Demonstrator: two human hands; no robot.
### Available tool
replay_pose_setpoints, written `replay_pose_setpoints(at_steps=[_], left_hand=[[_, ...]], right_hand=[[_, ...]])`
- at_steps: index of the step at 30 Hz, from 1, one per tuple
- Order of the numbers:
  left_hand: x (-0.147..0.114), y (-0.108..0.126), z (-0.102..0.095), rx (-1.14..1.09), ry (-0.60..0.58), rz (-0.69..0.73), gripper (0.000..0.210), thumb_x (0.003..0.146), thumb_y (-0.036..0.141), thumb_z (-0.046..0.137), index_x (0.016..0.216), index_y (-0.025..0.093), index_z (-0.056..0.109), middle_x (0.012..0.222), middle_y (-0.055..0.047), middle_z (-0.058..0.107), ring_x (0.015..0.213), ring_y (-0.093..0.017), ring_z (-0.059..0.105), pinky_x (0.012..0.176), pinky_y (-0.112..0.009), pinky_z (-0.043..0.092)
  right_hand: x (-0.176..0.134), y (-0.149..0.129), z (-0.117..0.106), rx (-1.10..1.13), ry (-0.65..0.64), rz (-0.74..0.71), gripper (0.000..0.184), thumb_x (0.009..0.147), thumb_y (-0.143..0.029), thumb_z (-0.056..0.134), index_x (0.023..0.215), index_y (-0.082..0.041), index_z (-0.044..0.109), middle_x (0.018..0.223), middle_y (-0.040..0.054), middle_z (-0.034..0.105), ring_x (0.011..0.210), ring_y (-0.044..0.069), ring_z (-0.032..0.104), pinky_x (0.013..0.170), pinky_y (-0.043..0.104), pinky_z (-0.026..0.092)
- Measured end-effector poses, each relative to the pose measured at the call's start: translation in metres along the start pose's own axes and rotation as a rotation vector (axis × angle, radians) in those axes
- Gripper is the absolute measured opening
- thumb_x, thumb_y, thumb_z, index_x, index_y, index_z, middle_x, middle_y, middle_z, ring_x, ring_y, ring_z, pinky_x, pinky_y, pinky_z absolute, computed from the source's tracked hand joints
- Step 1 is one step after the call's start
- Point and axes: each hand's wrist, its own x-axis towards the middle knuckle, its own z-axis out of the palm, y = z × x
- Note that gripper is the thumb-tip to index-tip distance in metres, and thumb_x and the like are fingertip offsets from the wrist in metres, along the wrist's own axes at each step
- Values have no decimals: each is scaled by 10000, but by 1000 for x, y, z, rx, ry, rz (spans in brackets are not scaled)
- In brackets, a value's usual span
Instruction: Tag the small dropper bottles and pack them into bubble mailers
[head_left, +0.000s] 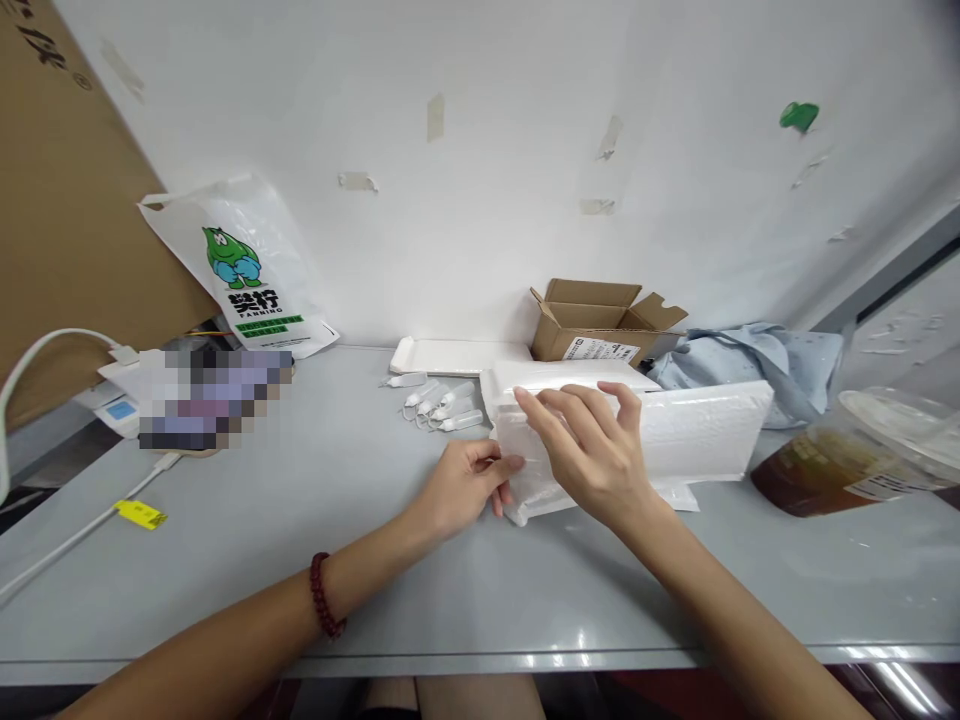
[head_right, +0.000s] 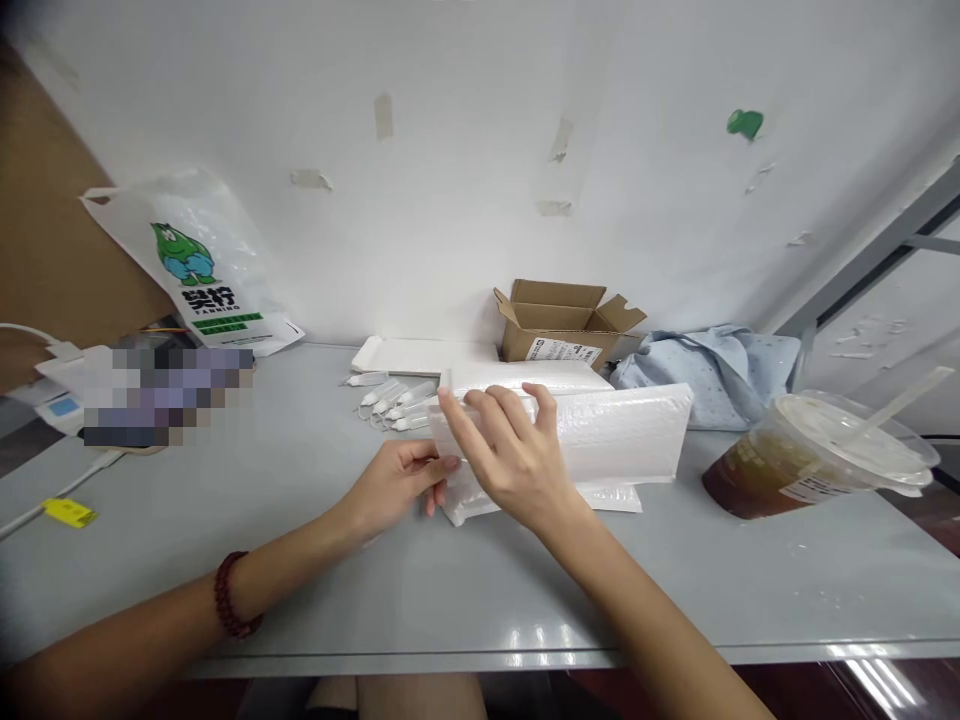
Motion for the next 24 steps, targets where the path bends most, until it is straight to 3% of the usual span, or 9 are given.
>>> replay_pose_setpoints(at_steps=[4,6,10,12,15,17,18,21,24], left_hand=[[1,-3,1,-174,-10,-153,248,804,311,649,640,139,578,521,12,584,461,-77,514,523,-213,418],[1,-4,0,-239,-1,-180,185,779,282,683,699,129,616,554,0,616,523,-84,562,580,-208,451],[5,-2,-5,-261,-14,-178,157,764,266,688,784,112,659,638,-41,668,603,-117,624,633,-234,489],[9,1,-14,-194,33,-129,190,793,295,638,826,111,670,732,-70,693,613,-136,636,618,-264,502],[21,3,-45,100,280,73,220,812,317,566,879,132,665,824,-81,699,650,-172,638,630,-319,518],[31,1,-75,490,528,264,227,826,297,509,891,152,671,909,-89,697,795,-210,639,758,-370,518],[37,-1,-91,693,590,347,243,829,269,474,900,156,676,994,-102,685,911,-237,620,844,-402,496],[51,-11,-132,1054,570,432,329,860,278,399,927,136,688,1176,-139,632,1148,-288,506,1010,-466,390],[62,-23,-154,1172,500,358,415,908,358,334,959,150,690,1278,-123,586,1249,-307,421,1036,-488,357]], right_hand=[[-4,6,13,28,-170,72,156,934,-205,480,1038,-162,588,871,71,694,819,202,574,852,399,322],[-8,10,20,100,-260,111,177,952,-231,445,975,-156,604,851,74,686,791,202,559,801,378,336],[-13,17,27,300,-451,244,263,973,-244,378,879,-162,610,855,84,660,804,202,545,719,337,370],[-14,19,27,382,-511,316,273,973,-252,371,863,-168,606,850,83,647,806,202,542,714,332,387],[-13,21,26,464,-533,373,265,969,-263,373,873,-172,603,858,88,633,800,204,534,718,335,407],[-12,21,25,483,-520,375,260,967,-264,374,875,-173,599,868,96,630,806,211,529,722,343,413],[-11,21,24,485,-513,372,256,965,-263,377,875,-173,598,873,98,630,809,214,529,726,348,413],[-11,20,24,475,-495,366,245,962,-259,383,880,-172,597,882,100,634,815,217,532,734,356,408],[-10,19,23,470,-484,367,248,963,-260,381,880,-176,599,891,100,635,822,214,537,731,349,404]])
